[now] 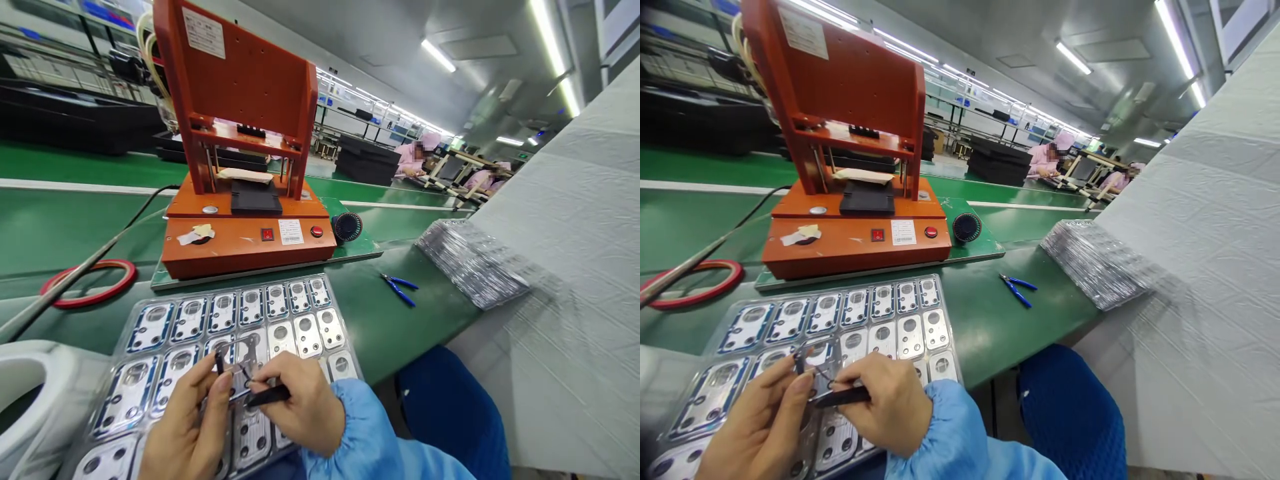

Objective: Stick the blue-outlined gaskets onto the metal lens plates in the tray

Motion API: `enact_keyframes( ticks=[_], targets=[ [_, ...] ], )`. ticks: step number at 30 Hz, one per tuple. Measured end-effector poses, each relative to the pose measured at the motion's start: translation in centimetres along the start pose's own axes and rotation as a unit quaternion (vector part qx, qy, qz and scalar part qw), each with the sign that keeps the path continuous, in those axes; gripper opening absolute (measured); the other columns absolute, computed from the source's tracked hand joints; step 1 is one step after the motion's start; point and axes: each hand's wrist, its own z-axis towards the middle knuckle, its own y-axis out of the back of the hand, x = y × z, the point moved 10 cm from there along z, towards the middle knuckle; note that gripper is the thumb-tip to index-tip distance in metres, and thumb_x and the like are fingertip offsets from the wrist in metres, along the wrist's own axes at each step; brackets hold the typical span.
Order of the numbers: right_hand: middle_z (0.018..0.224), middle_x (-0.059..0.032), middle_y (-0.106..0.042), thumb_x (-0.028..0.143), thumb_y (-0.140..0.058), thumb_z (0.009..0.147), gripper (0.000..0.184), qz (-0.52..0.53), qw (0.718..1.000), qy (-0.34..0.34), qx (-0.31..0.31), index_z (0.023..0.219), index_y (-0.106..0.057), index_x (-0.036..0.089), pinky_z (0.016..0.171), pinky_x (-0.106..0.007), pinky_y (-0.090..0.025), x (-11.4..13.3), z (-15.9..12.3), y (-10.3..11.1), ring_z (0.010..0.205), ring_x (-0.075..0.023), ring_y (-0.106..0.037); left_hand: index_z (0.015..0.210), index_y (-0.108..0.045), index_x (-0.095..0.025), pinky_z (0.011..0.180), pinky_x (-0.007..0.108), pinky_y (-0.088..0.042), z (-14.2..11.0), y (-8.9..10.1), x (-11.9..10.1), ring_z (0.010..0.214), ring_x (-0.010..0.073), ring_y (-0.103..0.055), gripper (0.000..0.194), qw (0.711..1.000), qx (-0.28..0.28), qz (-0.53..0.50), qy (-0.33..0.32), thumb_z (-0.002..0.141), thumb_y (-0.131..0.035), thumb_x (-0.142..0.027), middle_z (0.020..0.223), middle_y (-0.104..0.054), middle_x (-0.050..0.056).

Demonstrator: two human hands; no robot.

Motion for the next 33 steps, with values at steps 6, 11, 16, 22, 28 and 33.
enact_keyframes(
  ticks=[6, 11, 16, 22, 28, 33],
  targets=[
    [0.079, -0.0023, -0.069, 0.029, -0.050, 0.092, 0.015, -0.007, 1.000, -0.005, 0.016, 0.088, -0.060, 0.019, 0.066, -0.019, -0.052, -0.1, -0.1, -0.3, 0.069, -0.0119, -0.065, 0.109, -0.059, -0.023, 0.065, 0.023, -0.058, 0.6, 0.6, 0.5, 0.078, 0.0196, -0.071, 0.051, 0.997, -0.005, 0.032, -0.076, 0.079, -0.052, -0.065, 0.087, -0.072, 0.002],
    [0.078, -0.0024, -0.069, 0.029, -0.051, 0.092, 0.014, 0.000, 1.000, 0.005, 0.001, 0.088, -0.060, 0.018, 0.065, -0.019, -0.051, 0.5, 0.1, 0.1, 0.068, -0.0116, -0.065, 0.113, -0.058, -0.024, 0.060, 0.020, -0.056, 0.0, 1.0, 1.8, 0.073, 0.0171, -0.070, 0.039, 0.998, -0.023, 0.009, -0.058, 0.084, -0.055, -0.051, 0.091, -0.072, 0.000],
    [0.078, -0.0027, -0.069, 0.028, -0.052, 0.092, 0.013, 0.002, 1.000, 0.013, 0.000, 0.090, -0.061, 0.018, 0.064, -0.019, -0.051, 0.6, 0.2, 0.2, 0.068, -0.0119, -0.065, 0.101, -0.060, -0.022, 0.070, 0.023, -0.054, -0.3, 1.3, -0.2, 0.075, 0.0178, -0.067, 0.029, 0.993, -0.043, 0.050, -0.096, 0.086, -0.052, -0.045, 0.088, -0.070, 0.001],
    [0.077, -0.0023, -0.067, 0.024, -0.052, 0.091, 0.010, 0.032, 0.998, -0.025, 0.038, 0.090, -0.061, 0.019, 0.063, -0.022, -0.050, -0.3, -0.6, -0.4, 0.068, -0.0133, -0.064, 0.098, -0.057, -0.021, 0.064, 0.020, -0.051, -0.4, 0.7, -3.8, 0.067, 0.0130, -0.064, 0.016, 0.991, -0.014, 0.014, -0.130, 0.089, -0.047, -0.030, 0.079, -0.067, -0.001],
    [0.071, 0.0007, -0.062, 0.016, -0.056, 0.088, 0.005, 0.048, 0.997, -0.031, 0.059, 0.087, -0.058, 0.020, 0.056, -0.021, -0.045, -0.1, -0.8, -0.3, 0.061, -0.0115, -0.058, 0.095, -0.054, -0.020, 0.061, 0.020, -0.050, -0.9, 0.8, -6.2, 0.066, 0.0116, -0.064, 0.014, 0.984, 0.015, 0.035, -0.175, 0.092, -0.040, -0.020, 0.077, -0.066, 0.000],
    [0.069, 0.0019, -0.061, 0.013, -0.056, 0.087, 0.007, 0.050, 0.996, -0.024, 0.075, 0.086, -0.057, 0.020, 0.055, -0.020, -0.046, 0.4, -0.7, -0.2, 0.059, -0.0111, -0.058, 0.094, -0.054, -0.020, 0.063, 0.023, -0.049, -1.9, 1.0, -6.0, 0.068, 0.0139, -0.064, 0.016, 0.989, 0.025, 0.065, -0.129, 0.093, -0.038, -0.025, 0.076, -0.065, 0.001]
  ],
)
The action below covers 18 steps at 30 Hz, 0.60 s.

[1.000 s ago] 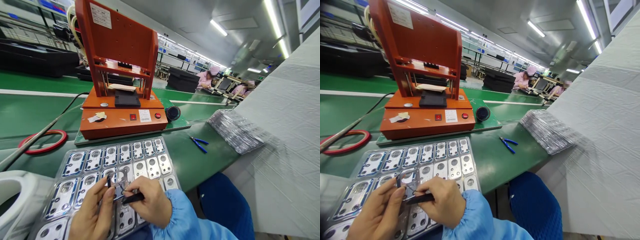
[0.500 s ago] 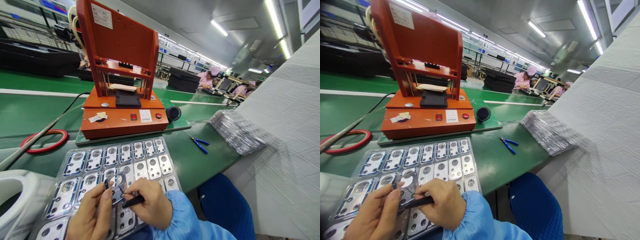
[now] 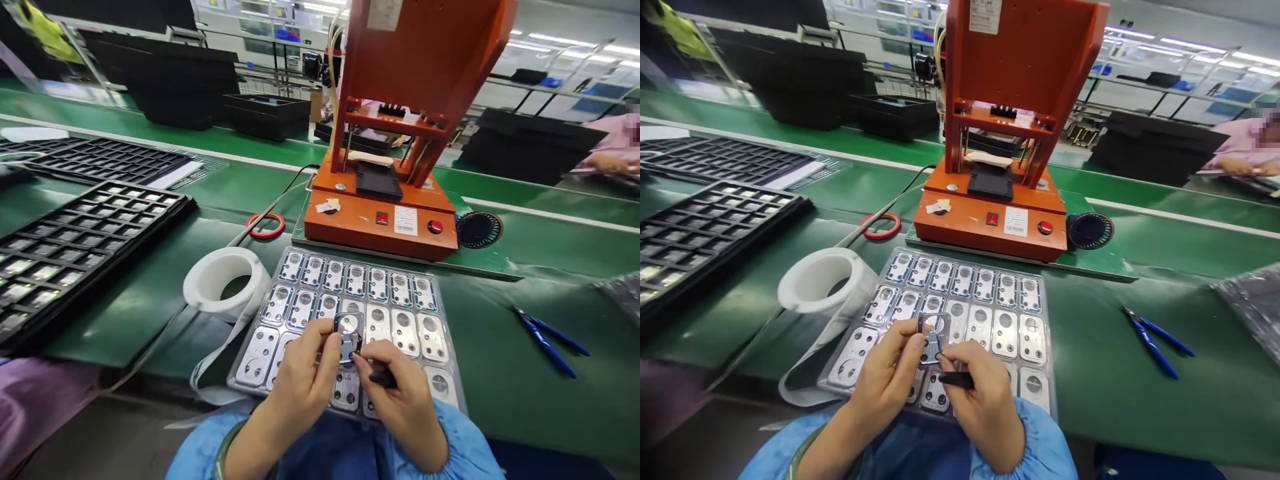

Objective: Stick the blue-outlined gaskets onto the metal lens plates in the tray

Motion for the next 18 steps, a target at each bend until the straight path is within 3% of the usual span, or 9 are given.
enact_keyframes(
  ticks=[11, 18],
  targets=[
    [0.070, 0.0024, -0.060, 0.013, -0.055, 0.088, 0.008, 0.020, 0.999, -0.004, 0.045, 0.085, -0.056, 0.020, 0.055, -0.020, -0.045, -0.2, -0.1, -0.8, 0.060, -0.0099, -0.057, 0.082, -0.052, -0.020, 0.051, 0.021, -0.040, -0.2, 0.0, 0.9, 0.050, 0.0101, -0.050, 0.020, 0.999, -0.014, -0.042, 0.026, 0.094, -0.038, -0.025, 0.060, -0.051, -0.004],
    [0.073, 0.0011, -0.062, 0.014, -0.054, 0.089, 0.007, 0.017, 0.997, 0.008, 0.078, 0.090, -0.055, 0.021, 0.058, -0.022, -0.046, -0.2, -0.7, -1.5, 0.063, -0.0117, -0.060, 0.081, -0.054, -0.020, 0.051, 0.022, -0.041, -0.4, 0.2, 1.9, 0.053, 0.0114, -0.051, 0.027, 0.995, -0.027, -0.055, 0.072, 0.095, -0.035, -0.034, 0.060, -0.053, -0.002]
  ],
)
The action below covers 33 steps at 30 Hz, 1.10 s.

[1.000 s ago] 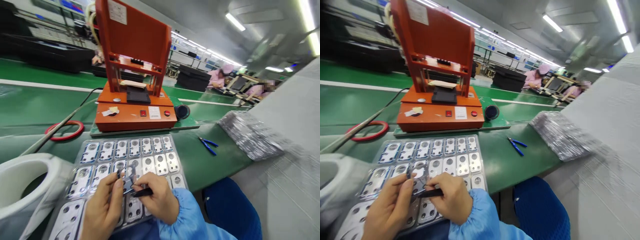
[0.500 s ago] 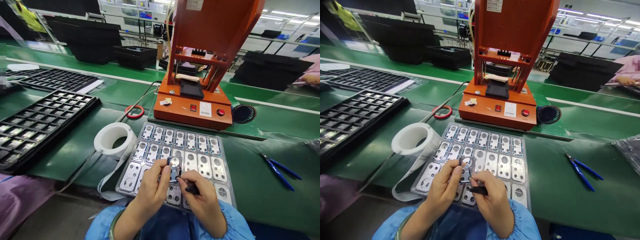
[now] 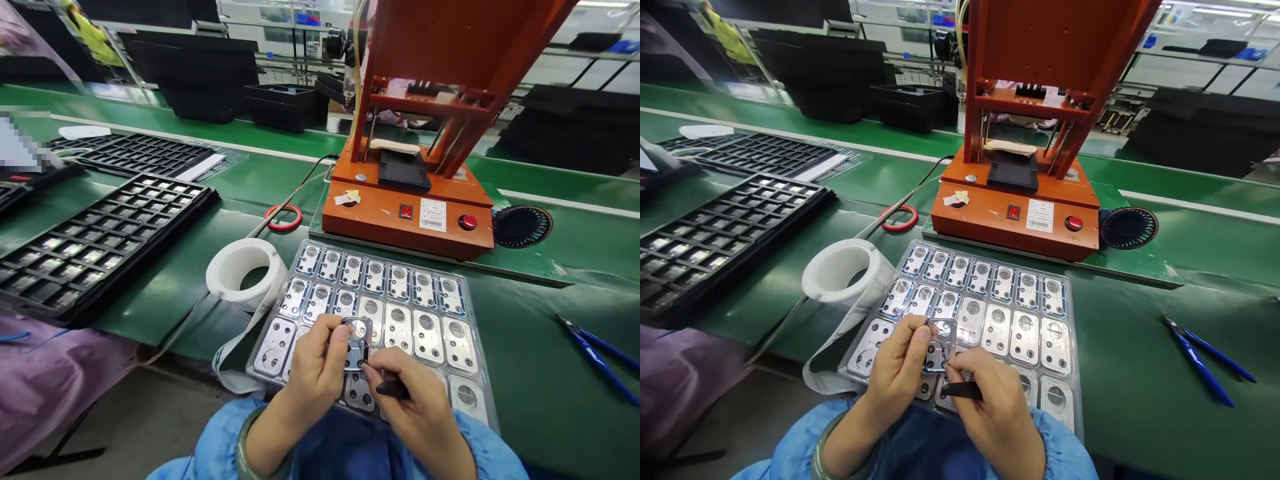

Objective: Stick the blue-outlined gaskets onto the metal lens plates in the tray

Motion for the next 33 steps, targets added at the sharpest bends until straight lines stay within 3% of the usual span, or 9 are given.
enact_keyframes(
  ticks=[16, 23, 33],
  targets=[
    [0.078, 0.0015, -0.063, 0.012, -0.054, 0.089, 0.010, 0.035, 0.999, -0.013, 0.031, 0.093, -0.055, 0.022, 0.061, -0.020, -0.046, -0.4, 0.0, -0.7, 0.067, -0.0106, -0.061, 0.076, -0.054, -0.020, 0.049, 0.021, -0.039, -0.1, 0.2, 0.6, 0.050, 0.0109, -0.046, 0.028, 1.000, -0.012, -0.022, 0.007, 0.094, -0.037, -0.033, 0.057, -0.048, -0.004],
    [0.075, 0.0008, -0.062, 0.014, -0.054, 0.088, 0.008, 0.039, 0.998, -0.010, 0.042, 0.090, -0.055, 0.021, 0.058, -0.022, -0.045, 0.3, 0.3, -0.6, 0.065, -0.0122, -0.060, 0.063, -0.050, -0.020, 0.043, 0.020, -0.034, 0.2, 0.9, 0.4, 0.043, 0.0086, -0.040, 0.030, 0.999, -0.036, 0.014, 0.010, 0.089, -0.039, -0.029, 0.050, -0.043, -0.005],
    [0.076, -0.0032, -0.065, 0.019, -0.049, 0.093, 0.007, -0.013, 0.999, 0.034, 0.011, 0.089, -0.055, 0.020, 0.060, -0.025, -0.048, 1.3, 0.3, 0.1, 0.068, -0.0145, -0.062, 0.060, -0.049, -0.020, 0.045, 0.019, -0.035, 0.3, 0.9, 0.5, 0.044, 0.0082, -0.041, 0.029, 0.999, -0.034, 0.011, 0.017, 0.087, -0.042, -0.025, 0.049, -0.041, -0.006]
  ],
)
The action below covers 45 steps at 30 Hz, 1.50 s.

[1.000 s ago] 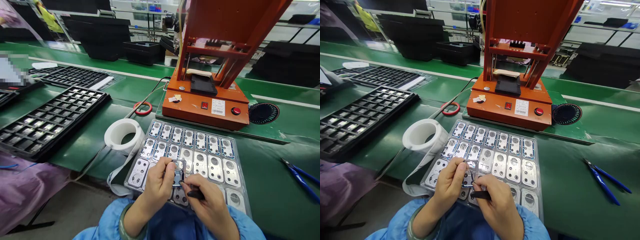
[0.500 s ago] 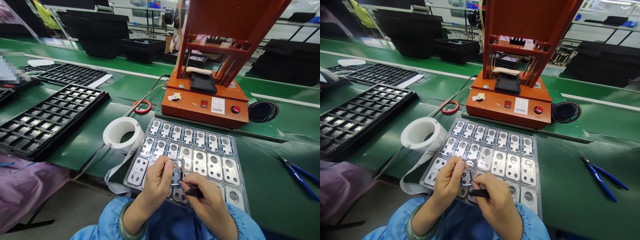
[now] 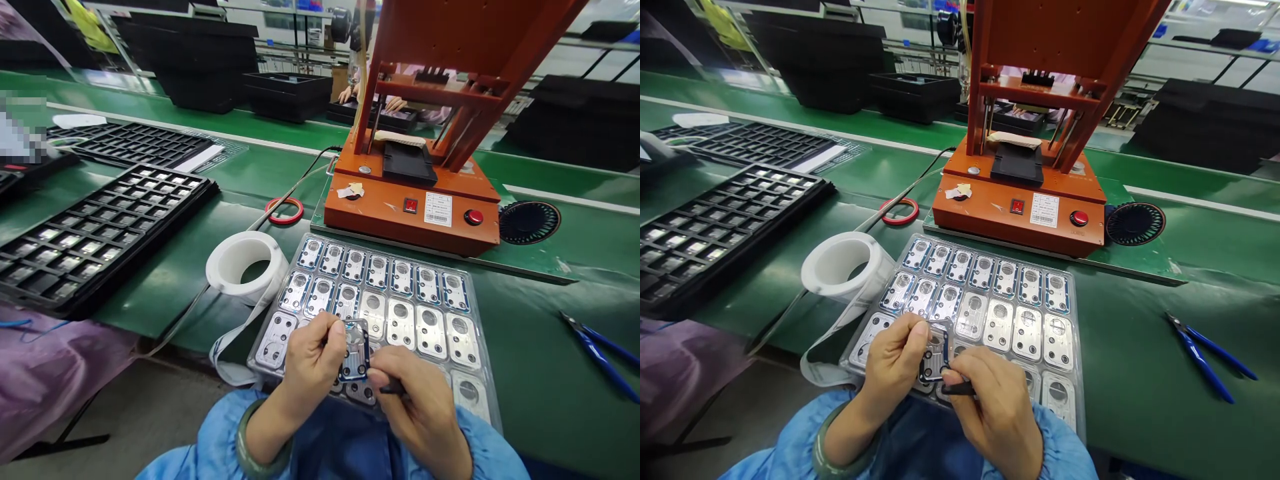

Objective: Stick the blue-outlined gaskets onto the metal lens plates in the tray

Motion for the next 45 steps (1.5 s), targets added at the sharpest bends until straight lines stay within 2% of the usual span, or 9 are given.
enact_keyframes(
  ticks=[6, 11, 20, 25, 28, 34, 37, 41, 45],
  targets=[
    [0.084, -0.0050, -0.069, 0.017, -0.052, 0.092, 0.010, -0.079, 0.994, 0.026, -0.065, 0.098, -0.059, 0.020, 0.068, -0.027, -0.051, 0.7, -0.5, 1.0, 0.076, -0.0156, -0.066, 0.059, -0.046, -0.020, 0.044, 0.020, -0.034, 0.1, -0.1, 0.4, 0.045, 0.0089, -0.039, 0.030, 0.999, 0.007, -0.033, 0.016, 0.088, -0.042, -0.026, 0.050, -0.040, -0.005],
    [0.092, -0.0070, -0.070, 0.020, -0.052, 0.093, 0.018, -0.115, 0.986, -0.012, -0.123, 0.109, -0.060, 0.019, 0.075, -0.029, -0.050, 0.0, -0.9, 2.1, 0.084, -0.0174, -0.067, 0.060, -0.047, -0.020, 0.046, 0.020, -0.034, -0.2, -0.2, 0.8, 0.046, 0.0093, -0.039, 0.029, 0.998, 0.008, -0.053, 0.029, 0.088, -0.042, -0.027, 0.051, -0.040, -0.005],
    [0.071, -0.0007, -0.061, 0.019, -0.055, 0.090, 0.003, 0.027, 0.998, -0.053, 0.017, 0.089, -0.058, 0.019, 0.055, -0.024, -0.042, -1.0, 0.2, -0.6, 0.062, -0.0128, -0.057, 0.061, -0.047, -0.018, 0.045, 0.018, -0.032, 0.0, -0.1, 1.1, 0.046, 0.0077, -0.037, 0.030, 0.995, 0.002, -0.095, 0.029, 0.089, -0.042, -0.027, 0.053, -0.041, -0.006],
    [0.066, 0.0015, -0.056, 0.021, -0.051, 0.092, 0.014, 0.051, 0.995, -0.075, 0.045, 0.078, -0.054, 0.019, 0.053, -0.023, -0.037, -1.3, 0.1, -1.2, 0.058, -0.0111, -0.052, 0.062, -0.048, -0.018, 0.047, 0.017, -0.033, 0.1, -0.4, 0.8, 0.049, 0.0076, -0.039, 0.030, 0.994, 0.021, -0.102, 0.014, 0.090, -0.042, -0.025, 0.054, -0.042, -0.006],
    [0.065, 0.0025, -0.055, 0.021, -0.052, 0.091, 0.015, 0.076, 0.991, -0.107, 0.040, 0.076, -0.054, 0.020, 0.054, -0.022, -0.037, -1.8, -0.2, -1.0, 0.059, -0.0105, -0.052, 0.061, -0.046, -0.018, 0.047, 0.018, -0.033, 0.0, -1.1, 0.7, 0.048, 0.0075, -0.038, 0.030, 0.993, 0.057, -0.107, 0.010, 0.090, -0.041, -0.026, 0.053, -0.040, -0.006],
    [0.073, 0.0021, -0.063, 0.025, -0.052, 0.092, 0.012, 0.090, 0.978, -0.188, -0.029, 0.088, -0.063, 0.021, 0.057, -0.020, -0.042, -3.2, -0.5, 0.8, 0.062, -0.0100, -0.056, 0.061, -0.044, -0.018, 0.045, 0.019, -0.030, -0.4, -2.8, 0.1, 0.046, 0.0070, -0.035, 0.030, 0.982, 0.154, -0.107, -0.010, 0.090, -0.041, -0.025, 0.052, -0.038, -0.007],
    [0.074, 0.0021, -0.065, 0.027, -0.054, 0.091, 0.013, 0.106, 0.965, -0.237, -0.036, 0.087, -0.065, 0.021, 0.059, -0.019, -0.043, -4.2, -0.7, 0.8, 0.064, -0.0108, -0.058, 0.060, -0.044, -0.018, 0.045, 0.018, -0.030, -0.4, -3.1, -0.1, 0.046, 0.0070, -0.036, 0.030, 0.980, 0.168, -0.107, -0.020, 0.089, -0.041, -0.024, 0.051, -0.038, -0.007],
    [0.059, 0.0041, -0.053, 0.032, -0.055, 0.089, 0.020, 0.141, 0.942, -0.304, -0.015, 0.075, -0.061, 0.019, 0.051, -0.021, -0.038, -5.1, -1.2, 0.1, 0.054, -0.0099, -0.048, 0.060, -0.045, -0.018, 0.046, 0.018, -0.032, -0.4, -3.4, -0.5, 0.047, 0.0069, -0.038, 0.029, 0.976, 0.186, -0.106, -0.039, 0.089, -0.041, -0.023, 0.052, -0.040, -0.006],
    [0.057, 0.0045, -0.046, 0.037, -0.055, 0.087, 0.026, 0.176, 0.922, -0.344, -0.008, 0.070, -0.058, 0.018, 0.050, -0.022, -0.034, -5.3, -1.4, -0.2, 0.053, -0.0097, -0.041, 0.060, -0.045, -0.018, 0.047, 0.018, -0.032, -0.4, -3.4, -0.6, 0.047, 0.0066, -0.039, 0.029, 0.977, 0.186, -0.096, -0.049, 0.088, -0.041, -0.022, 0.052, -0.041, -0.006]
  ],
)
